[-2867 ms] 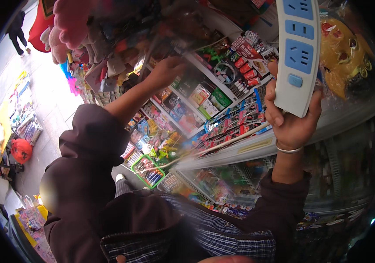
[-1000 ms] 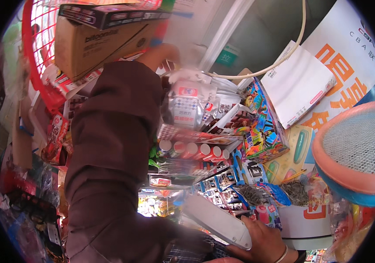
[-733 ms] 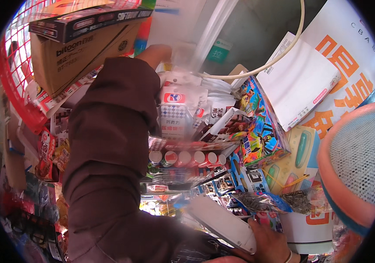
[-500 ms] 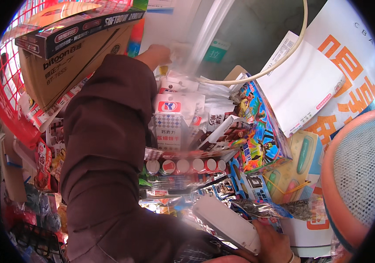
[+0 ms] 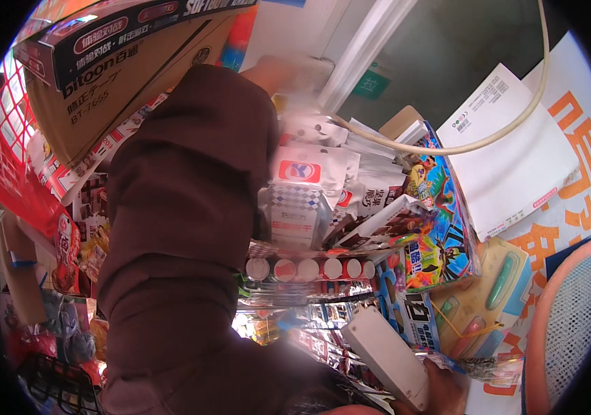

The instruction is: The person disassembles a white power strip using a screwdriver, removes the cover, and manipulates internal components. They then reassemble the power strip, tighten the screws, and plug it into a wall socket to test it.

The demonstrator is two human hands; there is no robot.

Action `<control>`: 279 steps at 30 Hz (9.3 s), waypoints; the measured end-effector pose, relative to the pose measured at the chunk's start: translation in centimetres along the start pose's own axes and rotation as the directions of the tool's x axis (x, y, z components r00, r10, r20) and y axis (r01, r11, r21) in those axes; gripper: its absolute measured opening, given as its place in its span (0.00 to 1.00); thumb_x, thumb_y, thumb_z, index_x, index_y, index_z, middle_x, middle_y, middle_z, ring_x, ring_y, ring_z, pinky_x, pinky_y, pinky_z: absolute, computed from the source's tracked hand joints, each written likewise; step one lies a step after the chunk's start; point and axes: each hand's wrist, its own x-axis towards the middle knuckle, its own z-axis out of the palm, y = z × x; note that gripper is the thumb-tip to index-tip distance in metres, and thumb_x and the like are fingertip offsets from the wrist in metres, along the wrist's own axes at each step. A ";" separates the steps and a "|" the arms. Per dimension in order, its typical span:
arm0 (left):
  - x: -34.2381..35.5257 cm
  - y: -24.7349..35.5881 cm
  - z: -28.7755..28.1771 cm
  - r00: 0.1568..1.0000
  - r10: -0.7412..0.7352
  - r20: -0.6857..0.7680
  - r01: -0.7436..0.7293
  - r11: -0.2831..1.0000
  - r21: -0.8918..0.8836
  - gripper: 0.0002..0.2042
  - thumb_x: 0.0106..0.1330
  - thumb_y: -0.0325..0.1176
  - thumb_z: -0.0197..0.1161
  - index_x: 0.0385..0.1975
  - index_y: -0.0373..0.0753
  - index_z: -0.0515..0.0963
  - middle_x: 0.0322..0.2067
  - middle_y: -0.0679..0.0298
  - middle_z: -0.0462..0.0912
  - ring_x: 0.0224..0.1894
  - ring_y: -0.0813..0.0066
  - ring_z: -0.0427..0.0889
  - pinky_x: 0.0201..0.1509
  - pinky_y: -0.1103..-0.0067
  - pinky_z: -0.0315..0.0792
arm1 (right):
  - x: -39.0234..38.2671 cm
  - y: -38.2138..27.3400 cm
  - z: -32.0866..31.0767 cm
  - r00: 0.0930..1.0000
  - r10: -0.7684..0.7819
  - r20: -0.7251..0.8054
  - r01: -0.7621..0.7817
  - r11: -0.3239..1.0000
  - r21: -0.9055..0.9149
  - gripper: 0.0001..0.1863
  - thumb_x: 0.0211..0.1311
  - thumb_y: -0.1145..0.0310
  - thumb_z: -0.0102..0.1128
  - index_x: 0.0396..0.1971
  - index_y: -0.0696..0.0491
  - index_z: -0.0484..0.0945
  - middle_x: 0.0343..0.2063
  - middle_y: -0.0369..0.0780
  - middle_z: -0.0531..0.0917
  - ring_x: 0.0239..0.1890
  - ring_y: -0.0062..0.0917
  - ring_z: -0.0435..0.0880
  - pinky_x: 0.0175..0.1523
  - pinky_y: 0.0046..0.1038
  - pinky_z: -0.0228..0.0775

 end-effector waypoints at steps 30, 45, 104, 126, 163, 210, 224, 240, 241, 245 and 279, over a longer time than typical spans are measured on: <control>3.0 -1.7 6.6 0.947 -0.223 0.232 0.188 0.968 0.165 0.21 0.56 0.50 0.62 0.40 0.39 0.82 0.40 0.58 0.84 0.41 0.62 0.84 0.43 0.67 0.76 | 0.6 0.9 -0.3 0.999 -0.018 -0.032 0.017 0.999 -0.042 0.35 0.48 0.62 0.69 0.56 0.61 0.68 0.41 0.56 0.78 0.43 0.52 0.78 0.47 0.45 0.70; -1.6 2.3 0.3 0.987 -0.104 -0.118 0.098 0.994 -0.054 0.24 0.58 0.56 0.58 0.40 0.42 0.82 0.40 0.59 0.84 0.44 0.62 0.83 0.43 0.67 0.75 | 0.5 0.7 -0.1 0.999 -0.033 -0.024 0.032 0.999 -0.039 0.37 0.49 0.60 0.68 0.57 0.62 0.65 0.42 0.56 0.77 0.42 0.52 0.79 0.45 0.45 0.72; 0.3 0.8 -2.5 0.992 0.033 0.121 0.033 0.861 -0.507 0.29 0.56 0.62 0.58 0.45 0.42 0.80 0.37 0.63 0.84 0.42 0.68 0.83 0.44 0.69 0.74 | -1.8 0.1 1.2 0.972 -0.175 -0.156 0.163 0.983 -0.087 0.35 0.50 0.62 0.70 0.56 0.63 0.67 0.46 0.56 0.76 0.47 0.51 0.77 0.51 0.43 0.71; -27.4 10.7 -13.3 0.806 -0.454 -0.381 -0.408 0.041 -0.912 0.21 0.64 0.39 0.62 0.54 0.37 0.73 0.50 0.62 0.78 0.53 0.71 0.75 0.53 0.74 0.69 | -5.7 1.6 2.9 0.775 -0.602 -0.194 0.563 0.796 -0.222 0.39 0.47 0.52 0.70 0.53 0.63 0.68 0.34 0.49 0.78 0.31 0.40 0.81 0.29 0.35 0.73; -97.4 52.8 7.4 0.302 -0.947 -0.114 -0.682 -0.131 -0.719 0.26 0.69 0.42 0.49 0.63 0.33 0.59 0.56 0.53 0.71 0.59 0.65 0.72 0.63 0.68 0.64 | -35.2 1.5 35.4 -0.378 -0.803 0.461 -0.707 0.572 0.416 0.31 0.67 0.41 0.41 0.51 0.55 0.71 0.34 0.51 0.80 0.19 0.26 0.76 0.19 0.21 0.69; -123.7 125.6 35.5 -0.334 -0.912 0.239 -0.662 0.047 -0.748 0.27 0.62 0.32 0.58 0.62 0.33 0.63 0.56 0.59 0.71 0.59 0.69 0.69 0.64 0.71 0.62 | -78.2 54.4 57.7 -0.566 -0.186 0.803 0.076 0.958 0.276 0.33 0.66 0.41 0.43 0.52 0.58 0.69 0.35 0.47 0.79 0.20 0.23 0.73 0.23 0.21 0.65; -123.8 126.7 48.4 -0.260 -0.963 0.078 -0.547 0.081 -0.833 0.23 0.63 0.33 0.63 0.56 0.34 0.64 0.45 0.60 0.77 0.47 0.75 0.77 0.50 0.78 0.74 | -74.2 62.8 69.7 -0.613 -0.373 0.697 -0.144 0.920 0.366 0.35 0.64 0.39 0.43 0.52 0.58 0.69 0.33 0.49 0.80 0.16 0.24 0.74 0.19 0.23 0.67; -122.7 135.3 58.3 -0.660 -0.751 -0.010 0.227 -0.187 -0.956 0.25 0.61 0.39 0.63 0.54 0.31 0.68 0.50 0.50 0.72 0.55 0.62 0.72 0.59 0.70 0.67 | -75.0 73.0 62.7 -0.407 -0.759 0.508 0.407 0.348 0.845 0.20 0.64 0.59 0.56 0.45 0.61 0.72 0.31 0.36 0.79 0.22 0.11 0.69 0.25 0.14 0.59; -122.5 134.7 59.1 -0.660 -0.734 -0.158 0.368 -0.133 -0.920 0.26 0.60 0.39 0.64 0.54 0.31 0.69 0.49 0.49 0.72 0.54 0.60 0.73 0.59 0.69 0.67 | -75.1 73.6 63.1 -0.404 -0.741 0.537 0.439 0.358 0.824 0.20 0.64 0.63 0.58 0.48 0.62 0.73 0.31 0.34 0.79 0.26 0.10 0.70 0.29 0.14 0.63; -121.5 132.6 60.4 -0.633 -0.710 -0.310 0.546 -0.125 -0.828 0.29 0.51 0.35 0.67 0.53 0.31 0.69 0.44 0.46 0.75 0.49 0.50 0.74 0.58 0.65 0.67 | -74.3 74.7 63.9 -0.330 -0.795 0.508 0.468 0.329 0.820 0.21 0.63 0.63 0.59 0.50 0.63 0.72 0.38 0.36 0.79 0.38 0.14 0.74 0.42 0.17 0.66; -125.6 134.4 55.1 -0.510 -0.858 0.052 -0.133 0.020 -0.991 0.18 0.66 0.34 0.56 0.53 0.30 0.73 0.46 0.57 0.80 0.44 0.73 0.81 0.46 0.78 0.76 | -72.8 73.7 65.2 -0.329 -0.752 0.572 0.329 0.476 0.815 0.23 0.65 0.57 0.57 0.50 0.61 0.71 0.32 0.38 0.80 0.25 0.13 0.73 0.28 0.15 0.63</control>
